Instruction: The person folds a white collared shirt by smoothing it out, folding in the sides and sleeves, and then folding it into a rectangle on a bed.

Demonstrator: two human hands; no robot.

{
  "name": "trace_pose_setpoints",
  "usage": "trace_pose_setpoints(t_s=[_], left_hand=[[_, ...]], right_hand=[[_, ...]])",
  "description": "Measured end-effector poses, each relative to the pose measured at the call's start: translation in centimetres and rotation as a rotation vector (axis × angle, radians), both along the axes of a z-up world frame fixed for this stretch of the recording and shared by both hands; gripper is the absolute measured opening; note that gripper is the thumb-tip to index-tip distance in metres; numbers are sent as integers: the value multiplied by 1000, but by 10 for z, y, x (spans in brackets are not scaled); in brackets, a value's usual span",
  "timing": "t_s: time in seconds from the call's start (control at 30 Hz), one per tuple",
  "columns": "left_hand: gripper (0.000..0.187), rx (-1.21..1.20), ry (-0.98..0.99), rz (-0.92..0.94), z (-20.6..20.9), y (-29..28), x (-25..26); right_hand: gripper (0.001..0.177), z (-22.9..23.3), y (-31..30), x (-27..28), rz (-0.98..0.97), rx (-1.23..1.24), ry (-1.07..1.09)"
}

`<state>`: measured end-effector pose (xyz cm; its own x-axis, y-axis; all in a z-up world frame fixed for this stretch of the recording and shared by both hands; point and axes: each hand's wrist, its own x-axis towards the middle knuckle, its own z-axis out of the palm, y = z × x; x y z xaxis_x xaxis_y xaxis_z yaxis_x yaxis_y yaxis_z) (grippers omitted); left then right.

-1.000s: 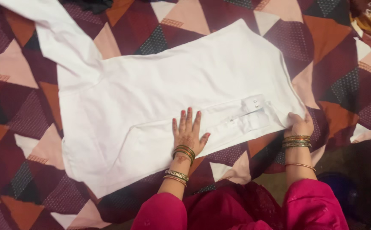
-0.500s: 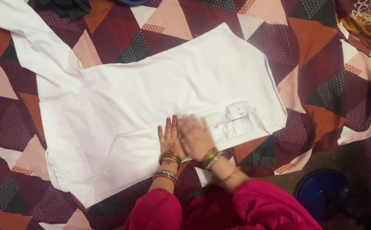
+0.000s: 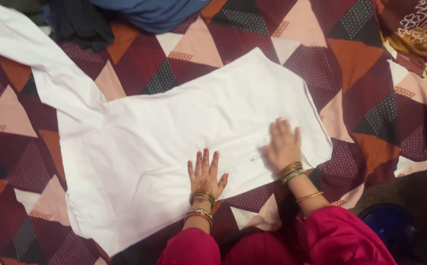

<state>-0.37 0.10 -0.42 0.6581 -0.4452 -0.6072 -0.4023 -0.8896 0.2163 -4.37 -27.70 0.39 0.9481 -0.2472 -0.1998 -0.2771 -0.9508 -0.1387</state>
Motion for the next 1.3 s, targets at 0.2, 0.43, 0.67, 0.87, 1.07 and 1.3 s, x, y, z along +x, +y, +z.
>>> trace_pose_setpoints(t_s=[0.2, 0.43, 0.67, 0.87, 1.07, 1.3], left_hand=[[81, 8, 3, 0, -4, 1, -1], [81, -24, -21, 4, -6, 2, -2], [81, -12, 6, 7, -2, 0, 0], [81, -16, -4, 3, -4, 2, -1], [80, 23, 33, -7, -3, 0, 3], [81, 50, 75, -8, 4, -1, 5]], right_hand=[[59, 8, -73, 24, -574, 233, -513], [20, 38, -81, 47, -537, 58, -333], [11, 53, 5, 37, -86, 61, -346], [18, 33, -31, 39, -394, 305, -514], [18, 46, -66, 35, -631, 379, -595], [26, 40, 0, 21, -380, 649, 88]])
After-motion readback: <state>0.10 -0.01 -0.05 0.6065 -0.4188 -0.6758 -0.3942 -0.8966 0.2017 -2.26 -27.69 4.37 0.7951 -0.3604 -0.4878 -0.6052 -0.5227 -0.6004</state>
